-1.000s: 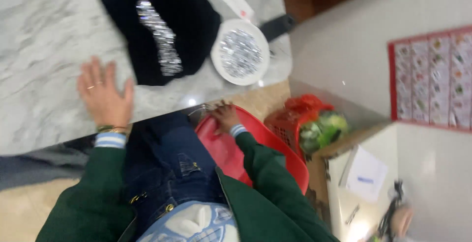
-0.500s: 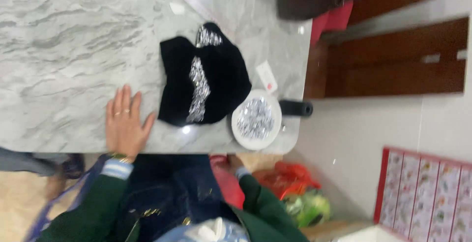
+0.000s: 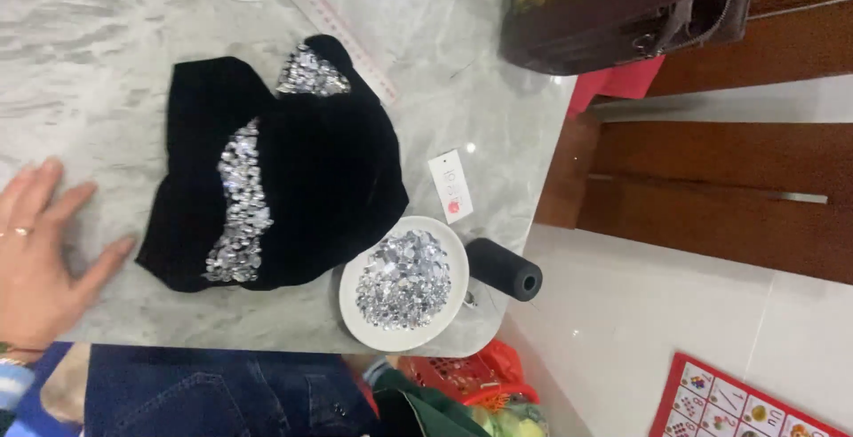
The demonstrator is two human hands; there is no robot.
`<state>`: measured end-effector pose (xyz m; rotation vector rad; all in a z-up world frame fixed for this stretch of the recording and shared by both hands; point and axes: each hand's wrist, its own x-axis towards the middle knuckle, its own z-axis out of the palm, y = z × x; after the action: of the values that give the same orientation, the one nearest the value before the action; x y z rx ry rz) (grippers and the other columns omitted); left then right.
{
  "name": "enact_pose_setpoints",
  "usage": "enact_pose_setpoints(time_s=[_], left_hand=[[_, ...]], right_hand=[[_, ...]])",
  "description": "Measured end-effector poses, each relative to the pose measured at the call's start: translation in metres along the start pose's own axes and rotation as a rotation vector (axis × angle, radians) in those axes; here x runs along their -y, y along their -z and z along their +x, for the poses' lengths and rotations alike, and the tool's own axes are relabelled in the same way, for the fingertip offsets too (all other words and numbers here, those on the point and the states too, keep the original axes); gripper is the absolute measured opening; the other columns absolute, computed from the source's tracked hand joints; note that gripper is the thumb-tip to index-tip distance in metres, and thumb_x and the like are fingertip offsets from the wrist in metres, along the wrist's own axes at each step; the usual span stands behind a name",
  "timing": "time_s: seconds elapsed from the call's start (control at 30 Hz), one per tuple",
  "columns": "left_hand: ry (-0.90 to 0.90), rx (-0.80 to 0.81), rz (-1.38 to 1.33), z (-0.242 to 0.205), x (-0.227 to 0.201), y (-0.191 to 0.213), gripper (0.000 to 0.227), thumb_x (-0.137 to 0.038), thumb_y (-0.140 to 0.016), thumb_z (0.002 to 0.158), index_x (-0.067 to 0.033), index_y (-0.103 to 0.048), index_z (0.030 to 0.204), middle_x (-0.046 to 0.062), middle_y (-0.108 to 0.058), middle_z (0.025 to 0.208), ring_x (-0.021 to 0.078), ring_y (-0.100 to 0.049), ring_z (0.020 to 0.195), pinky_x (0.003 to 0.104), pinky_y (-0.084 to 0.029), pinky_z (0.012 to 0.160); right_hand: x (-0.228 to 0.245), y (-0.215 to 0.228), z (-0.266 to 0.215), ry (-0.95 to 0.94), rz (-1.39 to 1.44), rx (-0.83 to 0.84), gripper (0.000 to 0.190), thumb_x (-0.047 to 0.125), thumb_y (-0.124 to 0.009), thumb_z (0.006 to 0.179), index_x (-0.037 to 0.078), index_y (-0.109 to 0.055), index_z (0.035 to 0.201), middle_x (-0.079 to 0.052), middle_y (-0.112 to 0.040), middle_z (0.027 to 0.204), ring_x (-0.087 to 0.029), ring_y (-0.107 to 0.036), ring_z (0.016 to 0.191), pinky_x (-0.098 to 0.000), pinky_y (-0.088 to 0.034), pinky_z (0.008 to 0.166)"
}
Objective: The person lays a black garment on a table and uses a ruler and chalk to mark a line. They then retrieve a plate of sequins and a spool of thread from a sewing machine area. The person proceeds to sew the sequins onto the garment along the marked line using a needle and thread.
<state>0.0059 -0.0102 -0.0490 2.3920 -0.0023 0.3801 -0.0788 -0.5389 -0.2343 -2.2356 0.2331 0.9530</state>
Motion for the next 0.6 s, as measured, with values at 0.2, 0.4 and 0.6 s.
enact_pose_setpoints(time_s=[0.2,0.4,0.6], left_hand=[[-0.002,-0.020,0.094,-0.003,-0.004,-0.002,0.066,-0.015,-0.075,0.090,0.0174,-0.058,0.144,0.040,-0.048,0.165,0.0591,-0.039,0.157,0.064,-0.030,0.133],[0.068,-0.059,-0.171,-0.008,-0.002,-0.016,0.076,-0.004,-0.068,0.093,0.0239,-0.031,0.154,0.038,-0.016,0.169,0.0502,-0.017,0.158,0.057,-0.015,0.130],[-0.061,-0.023,-0.027,-0.013,0.012,-0.010,0.076,-0.016,-0.068,0.099,0.0238,-0.036,0.156,0.044,-0.022,0.166,0.0571,-0.018,0.154,0.064,-0.013,0.126]], right_hand=[[-0.004,0.008,0.051,0.136,-0.039,-0.021,0.037,0.045,-0.072,0.084,0.017,-0.060,0.104,-0.005,-0.063,0.101,-0.019,-0.060,0.096,-0.0332,-0.050,0.087],[-0.074,0.009,0.008,0.180,-0.099,-0.005,0.038,0.043,-0.061,0.091,0.016,-0.058,0.117,-0.008,-0.063,0.115,-0.022,-0.060,0.108,-0.0337,-0.047,0.095],[-0.086,-0.023,-0.041,0.227,-0.050,-0.076,0.041,0.041,-0.051,0.098,0.015,-0.057,0.129,-0.010,-0.063,0.129,-0.024,-0.059,0.120,-0.0341,-0.045,0.103]])
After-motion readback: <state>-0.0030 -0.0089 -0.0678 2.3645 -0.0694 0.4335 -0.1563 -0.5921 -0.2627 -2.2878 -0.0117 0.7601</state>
